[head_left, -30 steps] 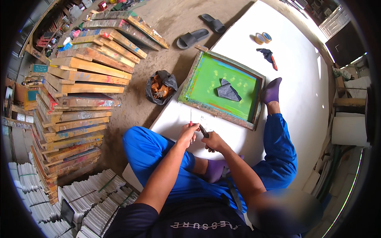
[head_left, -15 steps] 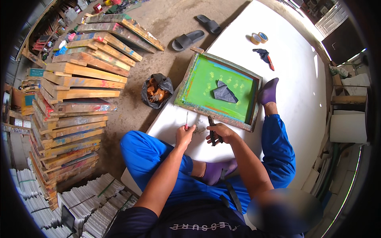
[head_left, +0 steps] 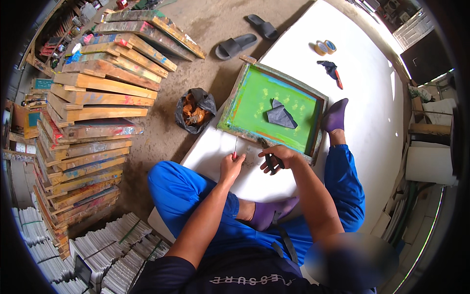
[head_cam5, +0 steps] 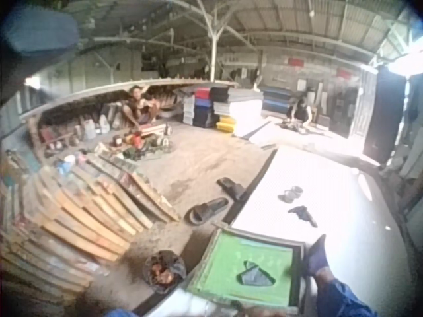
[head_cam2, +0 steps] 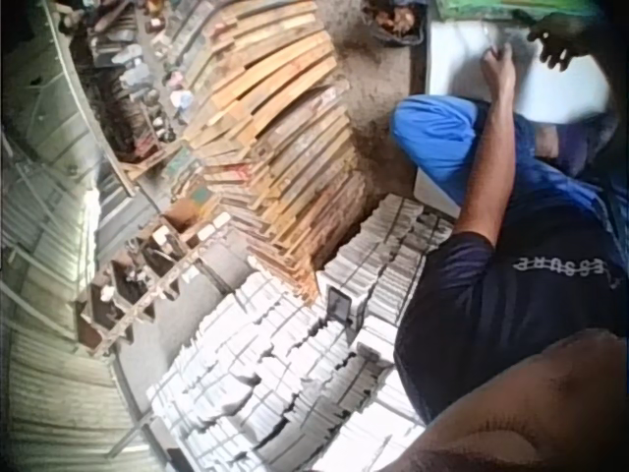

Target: The person sits on the floor and uses a small metal scraper to remove dried green ink from the mesh of a screen printing frame. They repeatedly scrape along the edges and across the surface of the frame, working to clear the ink residue.

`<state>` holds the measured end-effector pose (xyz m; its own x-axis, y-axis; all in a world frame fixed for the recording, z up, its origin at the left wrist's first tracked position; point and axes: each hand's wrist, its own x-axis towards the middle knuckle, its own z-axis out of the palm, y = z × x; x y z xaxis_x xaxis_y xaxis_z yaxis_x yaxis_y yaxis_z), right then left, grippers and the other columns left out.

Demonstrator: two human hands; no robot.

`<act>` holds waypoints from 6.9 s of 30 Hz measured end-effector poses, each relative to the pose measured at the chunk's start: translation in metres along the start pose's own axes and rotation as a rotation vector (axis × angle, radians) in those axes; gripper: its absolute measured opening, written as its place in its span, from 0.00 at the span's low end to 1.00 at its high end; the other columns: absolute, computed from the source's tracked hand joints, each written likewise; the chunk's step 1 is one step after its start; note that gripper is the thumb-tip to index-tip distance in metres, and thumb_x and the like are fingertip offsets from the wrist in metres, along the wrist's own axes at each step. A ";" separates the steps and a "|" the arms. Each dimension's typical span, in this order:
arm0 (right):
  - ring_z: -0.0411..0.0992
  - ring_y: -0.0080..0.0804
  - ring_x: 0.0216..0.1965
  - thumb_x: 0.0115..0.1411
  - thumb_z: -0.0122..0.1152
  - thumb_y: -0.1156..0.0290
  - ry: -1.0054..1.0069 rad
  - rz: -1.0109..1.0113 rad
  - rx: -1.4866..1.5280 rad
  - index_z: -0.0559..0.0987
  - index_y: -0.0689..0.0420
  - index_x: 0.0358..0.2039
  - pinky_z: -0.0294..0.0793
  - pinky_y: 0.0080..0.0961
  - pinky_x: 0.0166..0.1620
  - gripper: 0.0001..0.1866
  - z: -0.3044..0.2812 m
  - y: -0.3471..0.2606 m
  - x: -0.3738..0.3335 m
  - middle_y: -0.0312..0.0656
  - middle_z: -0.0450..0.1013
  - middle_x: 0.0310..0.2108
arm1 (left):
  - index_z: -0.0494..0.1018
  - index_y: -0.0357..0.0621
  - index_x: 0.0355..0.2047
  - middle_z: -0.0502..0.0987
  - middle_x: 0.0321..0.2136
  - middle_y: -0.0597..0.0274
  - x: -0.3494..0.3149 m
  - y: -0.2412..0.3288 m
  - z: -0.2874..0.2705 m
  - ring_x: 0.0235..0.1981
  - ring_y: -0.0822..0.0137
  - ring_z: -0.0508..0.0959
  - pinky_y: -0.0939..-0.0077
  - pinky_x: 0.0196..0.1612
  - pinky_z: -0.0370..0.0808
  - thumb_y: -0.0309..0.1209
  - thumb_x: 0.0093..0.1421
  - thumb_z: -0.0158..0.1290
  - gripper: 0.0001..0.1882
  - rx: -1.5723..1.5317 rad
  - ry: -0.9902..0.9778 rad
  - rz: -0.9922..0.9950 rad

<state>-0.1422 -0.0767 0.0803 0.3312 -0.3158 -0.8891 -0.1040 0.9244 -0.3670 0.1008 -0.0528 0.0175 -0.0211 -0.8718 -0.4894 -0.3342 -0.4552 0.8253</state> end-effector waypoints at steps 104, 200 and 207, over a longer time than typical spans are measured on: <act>0.77 0.40 0.22 0.58 0.60 0.62 0.828 -0.602 -0.611 0.78 0.67 0.33 0.75 0.38 0.28 0.17 0.035 0.063 0.036 0.51 0.74 0.19 | 0.76 0.40 0.28 0.72 0.17 0.65 -0.003 0.009 -0.004 0.10 0.75 0.67 0.77 0.13 0.62 0.45 0.61 0.61 0.19 -0.264 -0.086 -0.146; 0.71 0.30 0.14 0.62 0.54 0.63 0.614 -0.298 -0.139 0.75 0.64 0.31 0.73 0.32 0.17 0.15 0.072 0.021 0.018 0.42 0.72 0.19 | 0.75 0.39 0.26 0.68 0.12 0.68 -0.012 0.018 -0.001 0.10 0.75 0.66 0.72 0.15 0.61 0.40 0.62 0.60 0.16 -0.141 -0.059 -0.076; 0.76 0.41 0.19 0.63 0.52 0.60 0.777 -0.404 -0.351 0.77 0.67 0.33 0.77 0.38 0.23 0.19 0.056 0.052 0.053 0.51 0.75 0.22 | 0.74 0.40 0.26 0.68 0.13 0.68 -0.010 0.021 0.000 0.08 0.75 0.65 0.74 0.12 0.61 0.41 0.62 0.60 0.17 -0.183 -0.111 -0.092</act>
<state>-0.0776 -0.0337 0.0300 -0.3015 -0.7693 -0.5633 -0.4360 0.6366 -0.6361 0.0937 -0.0535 0.0392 -0.1052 -0.8044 -0.5847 -0.1634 -0.5660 0.8080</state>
